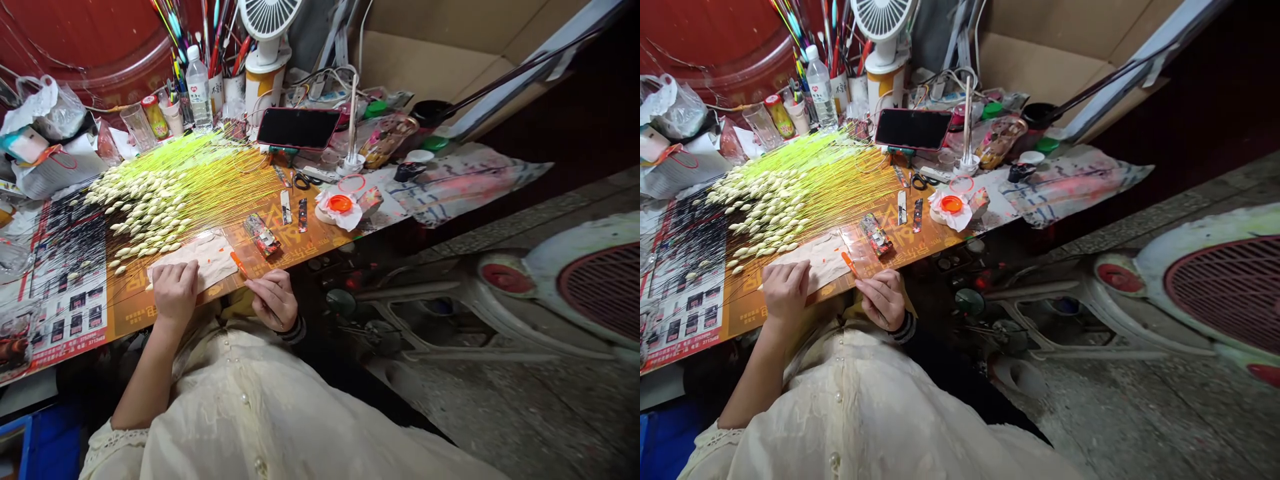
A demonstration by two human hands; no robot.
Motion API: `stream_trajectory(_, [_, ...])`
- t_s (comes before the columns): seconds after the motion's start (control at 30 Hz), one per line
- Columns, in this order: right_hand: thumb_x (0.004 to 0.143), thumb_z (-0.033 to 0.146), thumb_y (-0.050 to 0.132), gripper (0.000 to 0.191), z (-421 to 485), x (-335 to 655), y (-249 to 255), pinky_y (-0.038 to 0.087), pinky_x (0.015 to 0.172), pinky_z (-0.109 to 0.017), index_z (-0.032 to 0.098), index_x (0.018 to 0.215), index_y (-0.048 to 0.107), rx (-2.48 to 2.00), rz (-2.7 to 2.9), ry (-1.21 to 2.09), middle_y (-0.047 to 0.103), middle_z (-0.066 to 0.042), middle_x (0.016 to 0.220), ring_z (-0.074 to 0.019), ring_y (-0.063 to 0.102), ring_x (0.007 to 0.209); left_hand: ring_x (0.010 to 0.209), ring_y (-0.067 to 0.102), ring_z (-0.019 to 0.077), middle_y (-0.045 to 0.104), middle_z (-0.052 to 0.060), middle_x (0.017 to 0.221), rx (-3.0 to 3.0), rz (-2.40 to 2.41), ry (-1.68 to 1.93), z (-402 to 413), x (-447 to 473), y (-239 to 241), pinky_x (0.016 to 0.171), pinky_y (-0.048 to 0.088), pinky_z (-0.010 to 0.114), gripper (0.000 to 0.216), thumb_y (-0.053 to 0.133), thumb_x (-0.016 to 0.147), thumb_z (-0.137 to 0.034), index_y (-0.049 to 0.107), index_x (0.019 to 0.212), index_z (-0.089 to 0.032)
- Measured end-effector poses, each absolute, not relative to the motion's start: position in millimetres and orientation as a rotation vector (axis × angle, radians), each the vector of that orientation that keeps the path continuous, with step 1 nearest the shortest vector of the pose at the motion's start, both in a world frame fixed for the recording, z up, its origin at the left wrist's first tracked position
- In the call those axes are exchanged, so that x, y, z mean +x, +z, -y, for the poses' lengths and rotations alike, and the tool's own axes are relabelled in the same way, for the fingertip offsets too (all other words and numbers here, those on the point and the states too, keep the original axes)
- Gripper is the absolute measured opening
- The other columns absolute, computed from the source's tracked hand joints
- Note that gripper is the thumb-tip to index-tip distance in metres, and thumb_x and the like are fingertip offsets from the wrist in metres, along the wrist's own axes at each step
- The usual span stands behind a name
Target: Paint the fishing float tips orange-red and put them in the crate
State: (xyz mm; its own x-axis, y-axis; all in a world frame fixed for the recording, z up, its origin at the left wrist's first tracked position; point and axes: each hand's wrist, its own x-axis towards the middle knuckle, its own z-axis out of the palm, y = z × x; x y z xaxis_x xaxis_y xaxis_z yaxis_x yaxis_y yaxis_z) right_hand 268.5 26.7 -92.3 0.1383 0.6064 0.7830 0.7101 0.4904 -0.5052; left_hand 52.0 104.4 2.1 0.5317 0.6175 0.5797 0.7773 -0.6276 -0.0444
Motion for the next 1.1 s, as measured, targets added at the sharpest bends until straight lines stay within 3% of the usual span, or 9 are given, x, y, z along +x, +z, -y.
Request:
stream_trajectory(0.13, [0.082,0.010,0.057,0.060,-27,259,-79,0.052,0.083,-0.042,0.029,0.139,0.051,-0.978,1.610,-0.181,0.072,-0.005,0.099,-0.0203,0.057,0.086,0.077,0.060,0.0173,0.072,0.003,0.083,-2.401,1.225,-0.786,-97,36,1,0.083,0.030,0.039,0.016,0.055,0.094,-0.026,0.066,0.104,-0.023])
stream_trajectory(0.37, [0.084,0.007,0.056,0.058,-25,247,-78,0.049,0.082,-0.043,0.025,0.139,0.051,-1.003,1.626,-0.169,0.070,-0.005,0.104,-0.0196,0.055,0.090,0.079,0.060,0.0174,0.073,0.003,0.087,-2.414,1.232,-0.866,-94,25,-4,0.082,0.030,0.039,0.016,0.056,0.093,-0.024,0.066,0.106,-0.022])
stream_trajectory(0.73, [0.087,0.017,0.058,0.063,-26,247,-84,0.050,0.082,-0.042,0.040,0.144,0.042,-1.113,1.634,-0.153,0.072,-0.003,0.105,-0.0200,0.059,0.087,0.079,0.057,0.0181,0.072,0.004,0.088,-2.423,1.238,-0.875,-94,22,-6,0.081,0.032,0.039,0.018,0.057,0.092,-0.025,0.066,0.107,-0.022])
stream_trajectory(1.1, [0.088,0.021,0.058,0.062,-27,248,-84,0.050,0.081,-0.043,0.041,0.144,0.041,-1.122,1.669,-0.194,0.073,-0.001,0.104,-0.0196,0.061,0.084,0.078,0.059,0.0189,0.073,0.005,0.087,-2.423,1.252,-0.868,-93,23,-4,0.081,0.032,0.039,0.018,0.055,0.093,-0.024,0.067,0.106,-0.023])
